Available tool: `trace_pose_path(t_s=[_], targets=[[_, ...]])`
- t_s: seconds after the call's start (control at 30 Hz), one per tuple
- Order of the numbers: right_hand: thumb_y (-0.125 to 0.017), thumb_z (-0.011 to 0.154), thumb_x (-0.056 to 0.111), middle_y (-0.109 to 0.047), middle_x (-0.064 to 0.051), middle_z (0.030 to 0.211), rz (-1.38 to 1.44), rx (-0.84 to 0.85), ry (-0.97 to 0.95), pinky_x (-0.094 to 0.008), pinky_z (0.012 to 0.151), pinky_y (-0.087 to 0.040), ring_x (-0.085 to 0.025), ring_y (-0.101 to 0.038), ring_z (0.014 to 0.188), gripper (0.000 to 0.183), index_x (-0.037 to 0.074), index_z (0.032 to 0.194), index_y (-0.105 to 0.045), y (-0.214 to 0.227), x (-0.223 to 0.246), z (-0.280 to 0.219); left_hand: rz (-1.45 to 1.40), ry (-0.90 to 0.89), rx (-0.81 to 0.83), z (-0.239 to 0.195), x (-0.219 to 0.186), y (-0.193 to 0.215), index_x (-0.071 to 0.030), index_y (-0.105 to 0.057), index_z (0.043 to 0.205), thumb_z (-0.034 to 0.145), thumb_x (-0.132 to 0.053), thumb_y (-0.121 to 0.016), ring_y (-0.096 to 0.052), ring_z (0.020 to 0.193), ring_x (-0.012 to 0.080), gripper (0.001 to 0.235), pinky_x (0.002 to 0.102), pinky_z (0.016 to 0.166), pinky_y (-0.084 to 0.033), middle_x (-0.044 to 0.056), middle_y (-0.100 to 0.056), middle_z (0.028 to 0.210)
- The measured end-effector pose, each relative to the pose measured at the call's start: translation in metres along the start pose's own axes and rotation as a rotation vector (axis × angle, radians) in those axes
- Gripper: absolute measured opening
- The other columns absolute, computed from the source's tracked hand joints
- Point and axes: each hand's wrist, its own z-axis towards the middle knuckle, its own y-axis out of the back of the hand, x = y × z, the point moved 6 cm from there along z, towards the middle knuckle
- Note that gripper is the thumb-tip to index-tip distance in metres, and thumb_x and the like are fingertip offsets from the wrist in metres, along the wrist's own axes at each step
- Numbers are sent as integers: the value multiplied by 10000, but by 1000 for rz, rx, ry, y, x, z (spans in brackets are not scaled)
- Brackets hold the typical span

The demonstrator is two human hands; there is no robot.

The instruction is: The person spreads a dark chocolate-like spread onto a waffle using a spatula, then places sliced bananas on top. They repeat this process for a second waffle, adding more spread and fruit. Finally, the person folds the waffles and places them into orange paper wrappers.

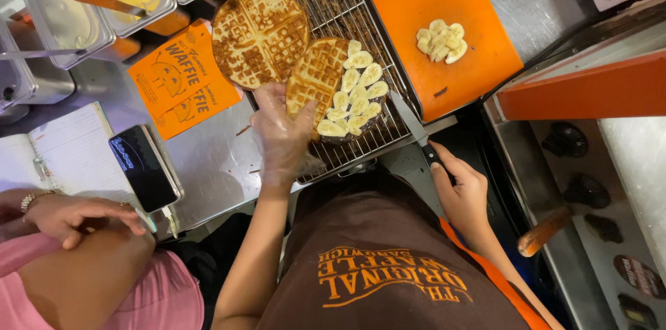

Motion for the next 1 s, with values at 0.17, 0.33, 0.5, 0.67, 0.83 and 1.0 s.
trace_pose_path(t_s=[0.17, 0.33, 0.5, 0.67, 0.83, 1.0], targets=[[-621, 974, 80, -758, -101, 1025, -4, -4, -12, -246, 716, -514, -101, -663, 803, 372, 63, 1342, -674, 0, 0, 2, 934, -799, -119, -27, -36, -29, 32, -565, 1410, 934, -49, -676, -672, 1038, 254, 495, 448, 1003, -431, 133, -718, 1111], [-628, 970, 86, -757, -104, 992, -16, -16, -39, -251, 721, -516, -110, -667, 796, 365, 62, 1329, -686, 0, -2, 3, 1041, -940, 23, -28, -29, -54, 24, -548, 1399, 984, -178, -599, -543, 1388, 348, 464, 524, 1231, -322, 250, -564, 1476], [-622, 975, 80, -756, -119, 1007, 6, -99, 36, -244, 778, -519, -101, -673, 840, 363, 41, 1332, -676, 8, -3, 7, 1031, -893, 240, -31, -13, -80, 46, -485, 1461, 1084, -339, -509, -419, 1479, 402, 539, 552, 1253, -266, 272, -439, 1541], [-639, 973, 94, -754, -141, 1006, -57, -189, 47, -262, 767, -518, -109, -651, 788, 352, 34, 1316, -689, 20, -14, 19, 1030, -903, 280, -38, -5, -92, 46, -471, 1490, 1055, -397, -499, -385, 1478, 407, 622, 523, 1240, -266, 296, -405, 1564], [-652, 983, 108, -691, -174, 837, -112, -209, -16, -285, 724, -509, -145, -562, 693, 364, 47, 1337, -710, 24, -27, 32, 1155, -881, 280, -41, -4, -99, 5, -435, 1509, 1055, -392, -530, -350, 1505, 380, 610, 505, 1268, -220, 257, -372, 1596], [-651, 976, 102, -715, -179, 979, -131, -252, 136, -329, 793, -518, -211, -649, 836, 360, 49, 1330, -695, 24, -21, 42, 987, -773, 382, -43, -16, -96, 37, -346, 1511, 971, -460, -588, -272, 1489, 412, 773, 519, 1208, -174, 277, -286, 1596]])
